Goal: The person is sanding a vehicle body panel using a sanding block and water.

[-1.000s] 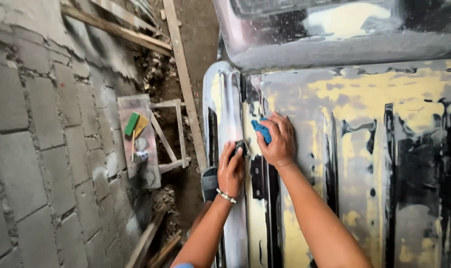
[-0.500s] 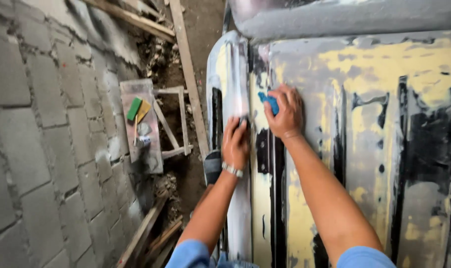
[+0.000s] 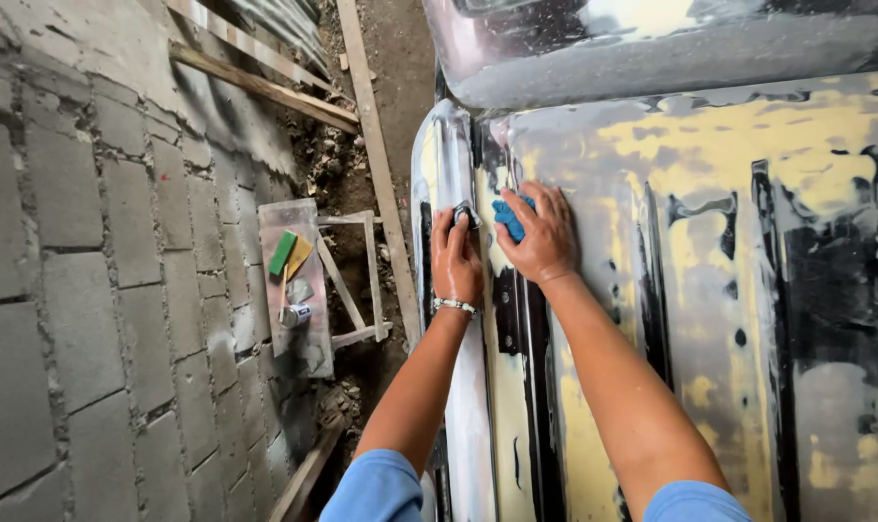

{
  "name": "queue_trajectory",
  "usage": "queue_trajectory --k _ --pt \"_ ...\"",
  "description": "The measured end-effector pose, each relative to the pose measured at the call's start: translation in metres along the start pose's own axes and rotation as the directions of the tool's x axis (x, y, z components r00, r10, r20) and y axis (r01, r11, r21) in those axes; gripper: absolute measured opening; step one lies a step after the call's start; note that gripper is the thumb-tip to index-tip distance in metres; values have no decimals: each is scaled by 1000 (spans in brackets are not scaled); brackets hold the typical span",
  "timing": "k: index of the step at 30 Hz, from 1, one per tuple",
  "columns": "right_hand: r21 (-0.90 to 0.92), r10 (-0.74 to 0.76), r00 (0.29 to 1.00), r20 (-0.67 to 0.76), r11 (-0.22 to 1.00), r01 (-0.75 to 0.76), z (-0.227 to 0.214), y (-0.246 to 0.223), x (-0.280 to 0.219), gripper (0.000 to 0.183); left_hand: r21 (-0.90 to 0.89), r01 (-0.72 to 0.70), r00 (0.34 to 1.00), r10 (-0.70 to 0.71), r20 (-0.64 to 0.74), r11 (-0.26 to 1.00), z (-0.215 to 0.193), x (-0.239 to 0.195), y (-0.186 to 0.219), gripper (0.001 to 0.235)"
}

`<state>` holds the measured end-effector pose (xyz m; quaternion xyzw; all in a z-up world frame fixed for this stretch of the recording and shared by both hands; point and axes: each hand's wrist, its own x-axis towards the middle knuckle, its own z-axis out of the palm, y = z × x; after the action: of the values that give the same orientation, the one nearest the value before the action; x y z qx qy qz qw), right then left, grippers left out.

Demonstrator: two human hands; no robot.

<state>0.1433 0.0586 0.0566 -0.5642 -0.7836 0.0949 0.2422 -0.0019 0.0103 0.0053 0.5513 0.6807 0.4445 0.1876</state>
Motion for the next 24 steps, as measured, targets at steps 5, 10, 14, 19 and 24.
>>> queue_trajectory --k 5,10,14,19,24 --pt "26 10 1000 -18 1000 -9 6 2 -1 50 -76 -26 1000 25 -8 997 4 15 -16 31" --pt "40 15 1000 -4 999 -14 8 4 -3 46 -136 75 995 -64 79 988 -32 -49 -16 40" --pt "74 18 999 -38 997 -15 4 3 -6 44 -123 -5 979 30 203 992 -70 -135 0 41" --pt "92 25 999 -38 996 -21 6 6 -9 44 -179 109 973 -68 222 978 -34 -93 -26 43" --pt "86 2 999 -48 996 3 5 8 -8 43 -457 566 823 -508 255 686 -57 -27 28 36"
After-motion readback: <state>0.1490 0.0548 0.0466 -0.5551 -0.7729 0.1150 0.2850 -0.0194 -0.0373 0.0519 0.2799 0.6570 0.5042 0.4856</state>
